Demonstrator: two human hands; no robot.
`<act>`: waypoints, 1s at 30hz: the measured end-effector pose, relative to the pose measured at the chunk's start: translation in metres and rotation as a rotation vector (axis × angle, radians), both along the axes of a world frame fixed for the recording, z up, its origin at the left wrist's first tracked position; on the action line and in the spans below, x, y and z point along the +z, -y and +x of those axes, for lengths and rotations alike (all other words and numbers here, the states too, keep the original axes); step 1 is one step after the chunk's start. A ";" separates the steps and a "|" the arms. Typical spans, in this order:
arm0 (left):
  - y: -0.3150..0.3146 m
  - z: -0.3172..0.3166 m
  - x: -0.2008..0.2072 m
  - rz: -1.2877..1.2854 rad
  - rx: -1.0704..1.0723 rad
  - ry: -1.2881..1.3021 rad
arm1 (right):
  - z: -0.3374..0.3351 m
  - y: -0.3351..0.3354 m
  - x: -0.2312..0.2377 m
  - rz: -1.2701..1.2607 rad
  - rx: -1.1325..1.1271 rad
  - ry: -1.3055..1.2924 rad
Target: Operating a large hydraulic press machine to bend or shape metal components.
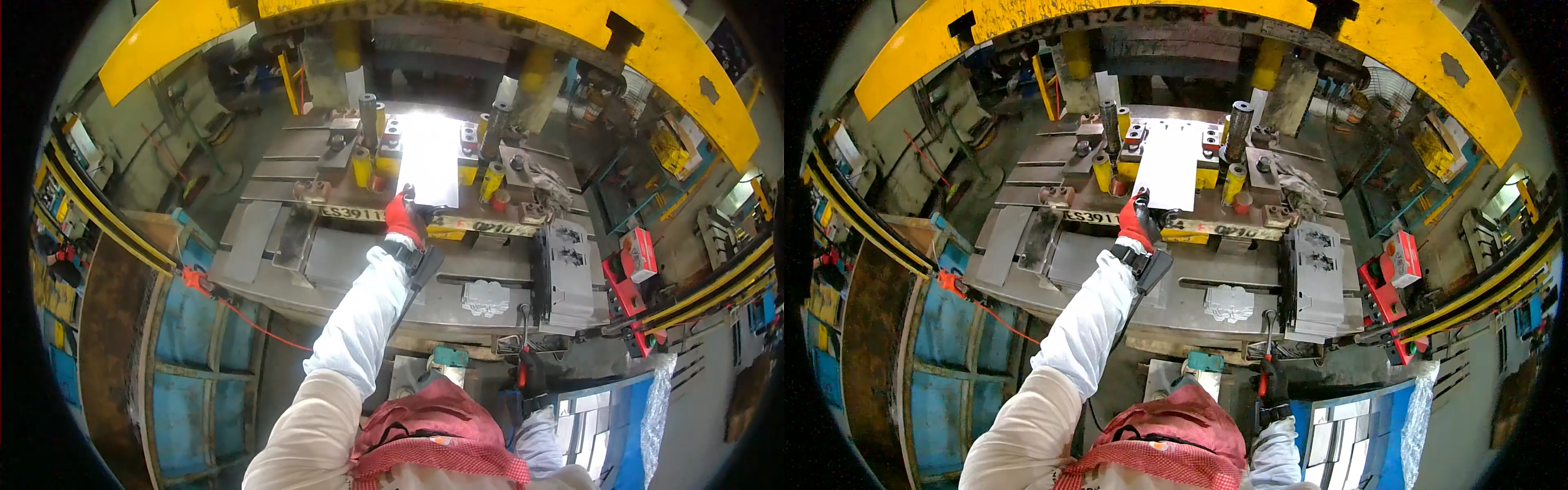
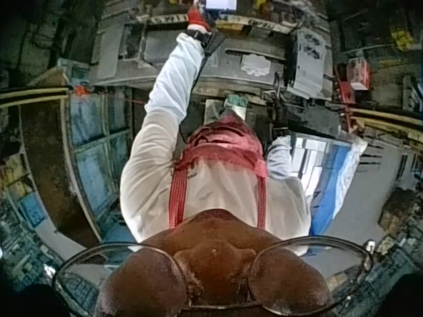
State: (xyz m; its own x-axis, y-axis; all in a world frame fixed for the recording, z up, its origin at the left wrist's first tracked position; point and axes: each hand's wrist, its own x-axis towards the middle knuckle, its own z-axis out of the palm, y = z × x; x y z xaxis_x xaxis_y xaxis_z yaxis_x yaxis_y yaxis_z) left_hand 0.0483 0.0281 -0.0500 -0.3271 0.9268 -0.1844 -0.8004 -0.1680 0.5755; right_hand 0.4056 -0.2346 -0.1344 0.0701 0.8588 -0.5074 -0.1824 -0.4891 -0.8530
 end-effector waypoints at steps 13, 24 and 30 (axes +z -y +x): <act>0.006 0.000 0.004 0.097 -0.068 -0.027 | 0.011 -0.004 -0.006 -0.043 0.111 0.062; -0.013 -0.028 -0.042 0.025 0.343 -1.700 | 0.006 0.000 0.000 0.007 0.047 -0.019; 0.015 -0.017 -0.004 0.163 0.103 -0.976 | 0.011 -0.004 -0.006 -0.059 0.044 -0.093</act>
